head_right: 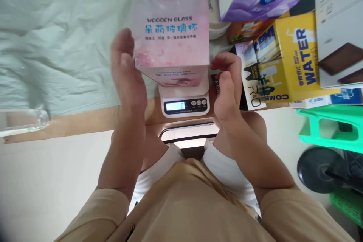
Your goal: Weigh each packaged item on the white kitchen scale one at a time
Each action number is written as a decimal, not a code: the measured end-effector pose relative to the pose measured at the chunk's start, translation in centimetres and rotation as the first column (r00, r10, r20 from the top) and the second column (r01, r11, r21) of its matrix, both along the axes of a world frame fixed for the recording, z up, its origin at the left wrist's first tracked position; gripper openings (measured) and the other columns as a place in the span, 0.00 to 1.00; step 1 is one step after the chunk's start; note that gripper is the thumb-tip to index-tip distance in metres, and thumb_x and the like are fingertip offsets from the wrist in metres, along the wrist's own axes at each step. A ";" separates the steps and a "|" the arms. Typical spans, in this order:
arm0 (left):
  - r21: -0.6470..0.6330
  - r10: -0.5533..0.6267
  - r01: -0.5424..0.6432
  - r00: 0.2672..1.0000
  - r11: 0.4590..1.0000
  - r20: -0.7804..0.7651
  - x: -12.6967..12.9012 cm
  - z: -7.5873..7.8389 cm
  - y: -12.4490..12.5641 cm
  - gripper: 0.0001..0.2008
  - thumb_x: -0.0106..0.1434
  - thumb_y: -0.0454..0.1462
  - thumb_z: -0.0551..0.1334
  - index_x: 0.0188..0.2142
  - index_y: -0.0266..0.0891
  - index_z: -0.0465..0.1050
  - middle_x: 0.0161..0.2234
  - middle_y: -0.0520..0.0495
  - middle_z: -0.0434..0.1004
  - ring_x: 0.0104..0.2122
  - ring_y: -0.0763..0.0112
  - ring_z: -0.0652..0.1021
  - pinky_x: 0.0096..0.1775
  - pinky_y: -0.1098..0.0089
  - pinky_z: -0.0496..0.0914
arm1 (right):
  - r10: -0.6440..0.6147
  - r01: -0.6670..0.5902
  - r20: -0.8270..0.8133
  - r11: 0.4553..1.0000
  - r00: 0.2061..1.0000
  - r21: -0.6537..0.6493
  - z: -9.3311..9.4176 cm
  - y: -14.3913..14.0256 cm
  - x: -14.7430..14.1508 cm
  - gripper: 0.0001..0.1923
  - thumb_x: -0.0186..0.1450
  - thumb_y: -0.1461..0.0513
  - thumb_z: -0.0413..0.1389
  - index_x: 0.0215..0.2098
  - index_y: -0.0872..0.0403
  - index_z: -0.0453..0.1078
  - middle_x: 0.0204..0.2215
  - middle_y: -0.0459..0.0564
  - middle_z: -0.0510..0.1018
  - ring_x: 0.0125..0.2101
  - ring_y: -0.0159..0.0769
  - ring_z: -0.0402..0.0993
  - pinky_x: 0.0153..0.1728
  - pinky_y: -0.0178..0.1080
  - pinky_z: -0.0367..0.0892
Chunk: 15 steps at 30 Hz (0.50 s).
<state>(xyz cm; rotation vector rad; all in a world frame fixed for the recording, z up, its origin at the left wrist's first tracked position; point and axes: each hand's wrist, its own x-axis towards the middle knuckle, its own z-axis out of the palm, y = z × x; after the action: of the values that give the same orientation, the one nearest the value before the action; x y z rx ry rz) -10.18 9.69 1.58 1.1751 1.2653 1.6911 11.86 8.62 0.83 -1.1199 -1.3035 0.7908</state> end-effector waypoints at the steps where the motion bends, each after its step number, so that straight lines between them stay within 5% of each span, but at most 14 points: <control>1: 0.025 0.074 -0.075 0.997 0.997 0.007 -0.4 0.2 -0.1 0.29 0.64 0.64 0.69 0.54 0.50 0.76 0.52 0.47 0.85 0.57 0.59 0.83 0.60 0.57 0.79 | -0.033 0.033 -0.009 0.999 0.999 0.020 -0.2 -0.1 0.1 0.24 0.73 0.37 0.47 0.51 0.41 0.72 0.45 0.49 0.76 0.46 0.41 0.76 0.47 0.47 0.75; 3: 0.021 0.188 -0.189 0.982 0.982 0.027 -1.2 0.5 -0.1 0.19 0.71 0.59 0.65 0.42 0.48 0.76 0.29 0.52 0.80 0.30 0.68 0.82 0.33 0.65 0.76 | -0.078 0.080 -0.032 0.995 0.996 0.055 -0.6 -0.2 0.2 0.23 0.72 0.38 0.48 0.49 0.42 0.72 0.44 0.49 0.75 0.43 0.40 0.74 0.43 0.45 0.72; 5: -0.020 0.255 -0.255 0.967 0.967 0.023 -2.1 0.6 0.0 0.13 0.77 0.50 0.61 0.38 0.47 0.74 0.24 0.55 0.75 0.19 0.75 0.70 0.22 0.67 0.61 | -0.105 0.110 -0.051 0.989 0.993 0.094 -0.8 -0.1 0.3 0.22 0.72 0.39 0.48 0.48 0.42 0.72 0.42 0.49 0.74 0.41 0.39 0.73 0.40 0.44 0.70; 7: -0.001 0.309 -0.309 0.951 0.951 0.004 -2.8 0.4 0.1 0.05 0.75 0.36 0.62 0.40 0.47 0.75 0.32 0.54 0.79 0.21 0.79 0.69 0.23 0.68 0.60 | -0.126 0.132 -0.056 0.983 0.990 0.131 -1.0 0.1 0.6 0.22 0.73 0.39 0.47 0.47 0.42 0.72 0.41 0.49 0.73 0.39 0.37 0.72 0.39 0.43 0.70; 10: 0.035 0.349 -0.348 0.936 0.937 -0.037 -3.7 0.0 0.2 0.15 0.60 0.22 0.62 0.37 0.43 0.76 0.37 0.53 0.77 0.29 0.79 0.72 0.29 0.69 0.66 | -0.091 0.097 -0.046 0.982 0.995 0.163 -1.5 0.4 1.2 0.21 0.74 0.40 0.45 0.47 0.40 0.72 0.39 0.48 0.71 0.37 0.36 0.71 0.36 0.42 0.68; 15: -0.086 0.325 -0.330 0.943 0.940 -0.073 -3.8 0.1 0.2 0.17 0.56 0.16 0.58 0.31 0.40 0.70 0.29 0.50 0.68 0.35 0.73 0.74 0.40 0.64 0.73 | -0.028 0.037 -0.059 0.985 0.998 0.167 -2.0 0.4 1.6 0.22 0.75 0.39 0.45 0.49 0.41 0.71 0.40 0.48 0.69 0.38 0.34 0.72 0.38 0.41 0.68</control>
<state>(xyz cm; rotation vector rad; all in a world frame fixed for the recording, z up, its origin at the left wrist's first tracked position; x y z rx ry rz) -14.02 9.88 1.69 1.0025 1.6336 1.8162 13.42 9.00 -1.13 -0.9755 -1.2771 0.6704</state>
